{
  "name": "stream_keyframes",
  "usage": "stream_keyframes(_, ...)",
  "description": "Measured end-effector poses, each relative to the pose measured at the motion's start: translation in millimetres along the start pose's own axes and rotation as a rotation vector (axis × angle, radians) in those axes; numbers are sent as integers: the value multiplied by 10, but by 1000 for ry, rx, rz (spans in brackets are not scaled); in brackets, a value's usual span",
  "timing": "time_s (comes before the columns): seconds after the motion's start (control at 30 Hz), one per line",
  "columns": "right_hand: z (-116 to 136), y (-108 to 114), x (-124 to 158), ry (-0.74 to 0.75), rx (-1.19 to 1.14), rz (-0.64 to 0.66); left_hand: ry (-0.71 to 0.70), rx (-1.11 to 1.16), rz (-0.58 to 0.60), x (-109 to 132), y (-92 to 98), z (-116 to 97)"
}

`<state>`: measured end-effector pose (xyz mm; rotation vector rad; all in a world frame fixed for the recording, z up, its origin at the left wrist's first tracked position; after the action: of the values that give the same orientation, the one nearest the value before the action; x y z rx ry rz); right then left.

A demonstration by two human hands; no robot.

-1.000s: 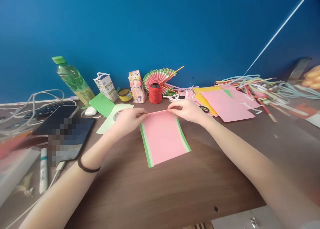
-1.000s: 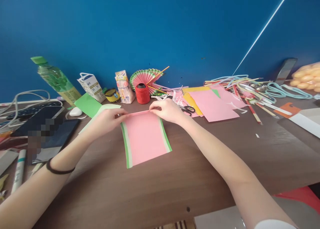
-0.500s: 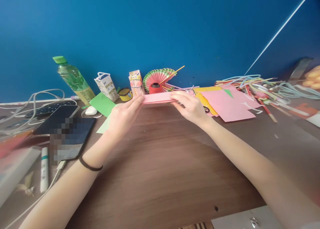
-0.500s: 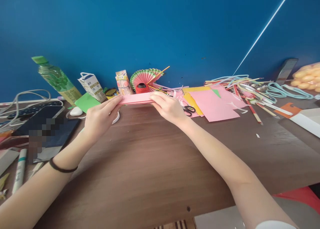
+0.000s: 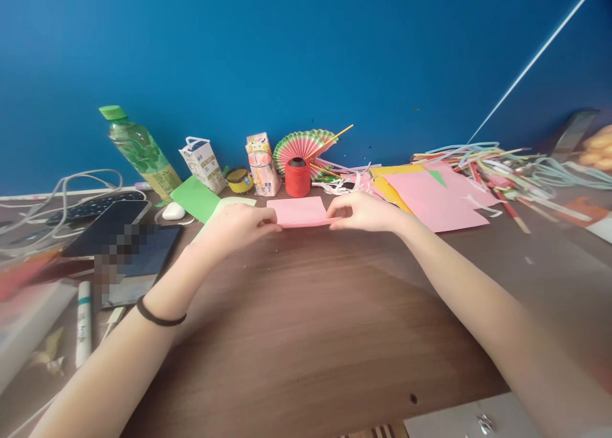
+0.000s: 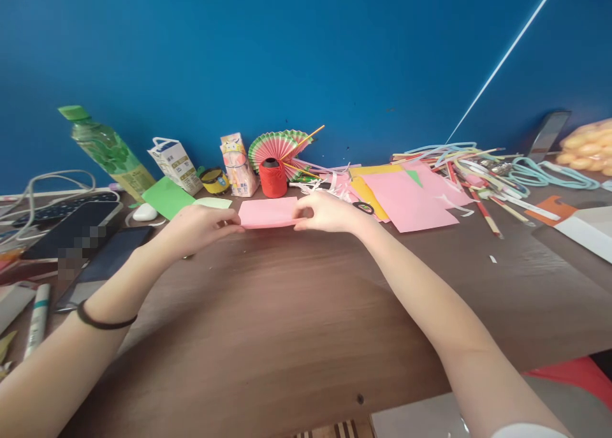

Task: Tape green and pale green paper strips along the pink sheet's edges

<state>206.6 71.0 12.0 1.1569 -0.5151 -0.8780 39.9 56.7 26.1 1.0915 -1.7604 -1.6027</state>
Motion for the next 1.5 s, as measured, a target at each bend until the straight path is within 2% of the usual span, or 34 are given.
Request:
stream_keyframes(0.1,-2,-194,-4,14,48,177,-11,51,153,4,-166,-39)
stream_keyframes(0.17,12,-291,-7,35,50,233,-33,66,201,8,-236,-77)
stream_keyframes(0.37,144,-328,-31,163,42,181,-82,93,167,7,-223,-165)
stream_keyframes(0.6,162,-351,-66,191,9,173,-133,231,178,15,-246,-225)
stream_keyframes(0.8,80,-467,-65,107,-50,258,-9,402,309,15,-435,-145)
stream_keyframes(0.93,114,-474,-52,110,-20,247,28,452,376,33,-517,-206)
stream_keyframes(1.03,188,-494,-35,145,-13,251,28,425,378,45,-558,-262)
stream_keyframes(1.23,197,-645,-15,140,-37,365,52,354,390,68,-647,-245)
stream_keyframes(1.5,152,-618,-21,83,-89,378,55,390,409,58,-623,-230)
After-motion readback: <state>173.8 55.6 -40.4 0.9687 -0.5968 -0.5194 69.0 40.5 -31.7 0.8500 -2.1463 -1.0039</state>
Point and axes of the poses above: each hand's wrist, its own x-axis away from the middle knuckle, its own y-axis out of the back of the hand, z = x × y, the point moved 9 cm from there along -x, towards the middle knuckle, and after that the axes turned 11 degrees about x, right-handed, at the moved point
